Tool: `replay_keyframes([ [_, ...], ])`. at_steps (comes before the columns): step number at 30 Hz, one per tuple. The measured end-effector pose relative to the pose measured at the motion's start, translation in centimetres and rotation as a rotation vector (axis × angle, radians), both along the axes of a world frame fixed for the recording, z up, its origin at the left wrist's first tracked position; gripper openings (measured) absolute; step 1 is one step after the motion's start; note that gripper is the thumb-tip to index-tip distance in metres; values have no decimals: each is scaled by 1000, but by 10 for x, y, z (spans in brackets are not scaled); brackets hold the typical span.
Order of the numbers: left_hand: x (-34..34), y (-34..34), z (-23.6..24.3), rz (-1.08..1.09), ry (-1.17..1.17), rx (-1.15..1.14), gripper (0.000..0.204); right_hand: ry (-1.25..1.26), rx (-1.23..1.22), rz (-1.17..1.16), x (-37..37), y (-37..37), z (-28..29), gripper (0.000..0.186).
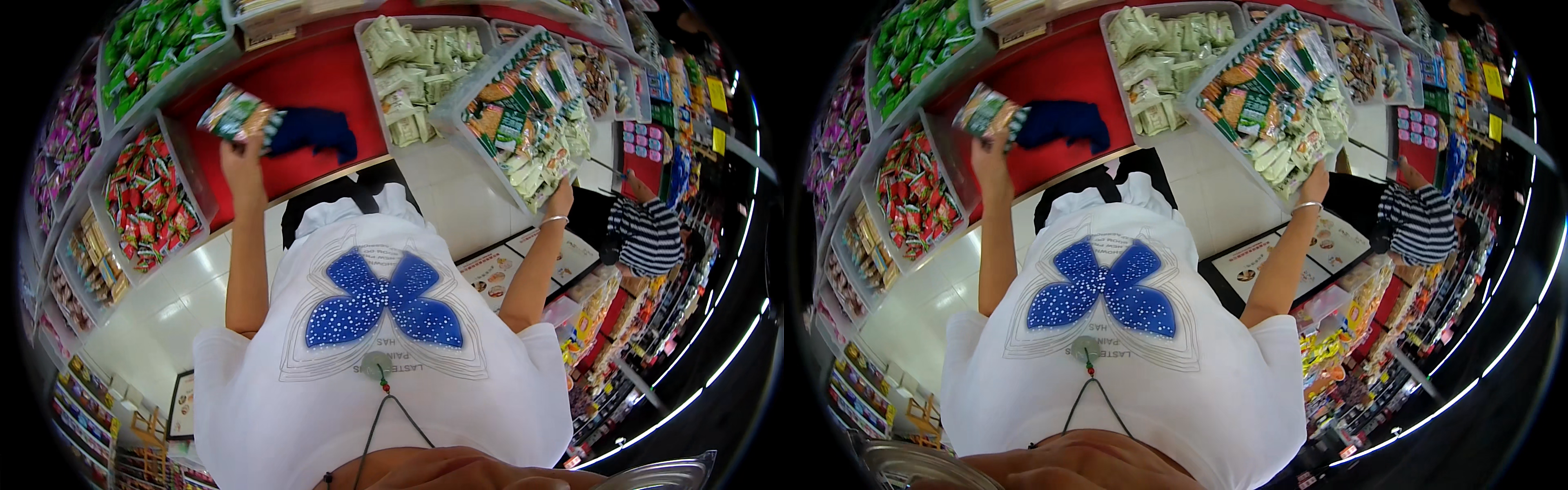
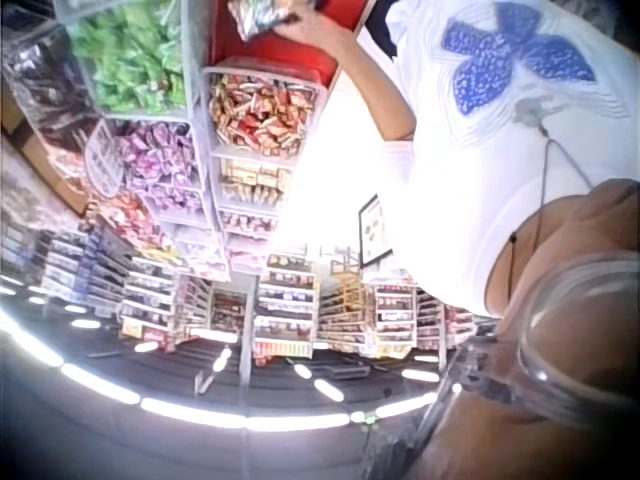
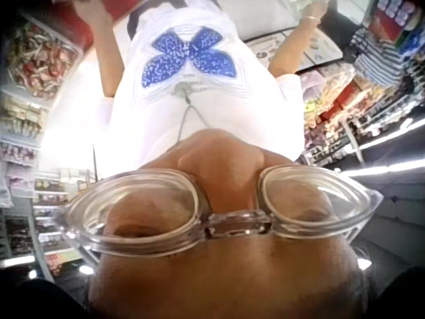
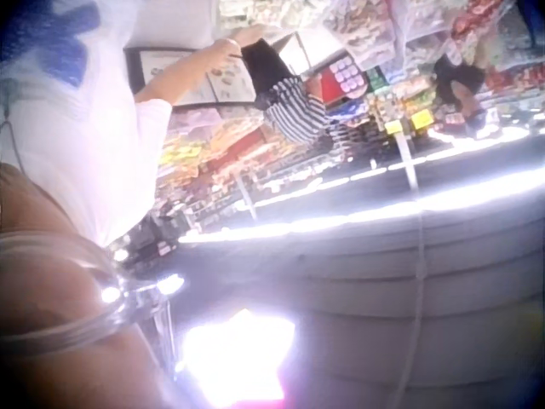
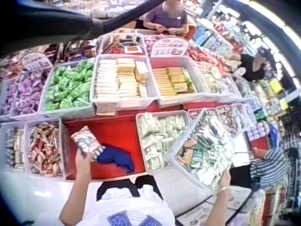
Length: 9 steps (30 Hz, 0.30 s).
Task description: The person moves plastic bins containing snack packages, wipes a red display shelf with a blue cloth, and rearranges packaged snacks within the bins by hand.
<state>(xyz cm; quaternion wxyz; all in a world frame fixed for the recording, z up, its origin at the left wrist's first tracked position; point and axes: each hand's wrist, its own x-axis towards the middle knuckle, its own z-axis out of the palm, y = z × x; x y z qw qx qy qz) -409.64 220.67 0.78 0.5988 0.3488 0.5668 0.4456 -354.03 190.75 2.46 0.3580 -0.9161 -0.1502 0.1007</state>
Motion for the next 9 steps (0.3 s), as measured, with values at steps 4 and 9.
replay_keyframes([
  [4,81,-3,72,-310,-216,174,58,69,98,-62,-34,22,24,52],
  [9,144,2,115,-588,-229,431,64,233,190,-186,-43,29,32,56],
])
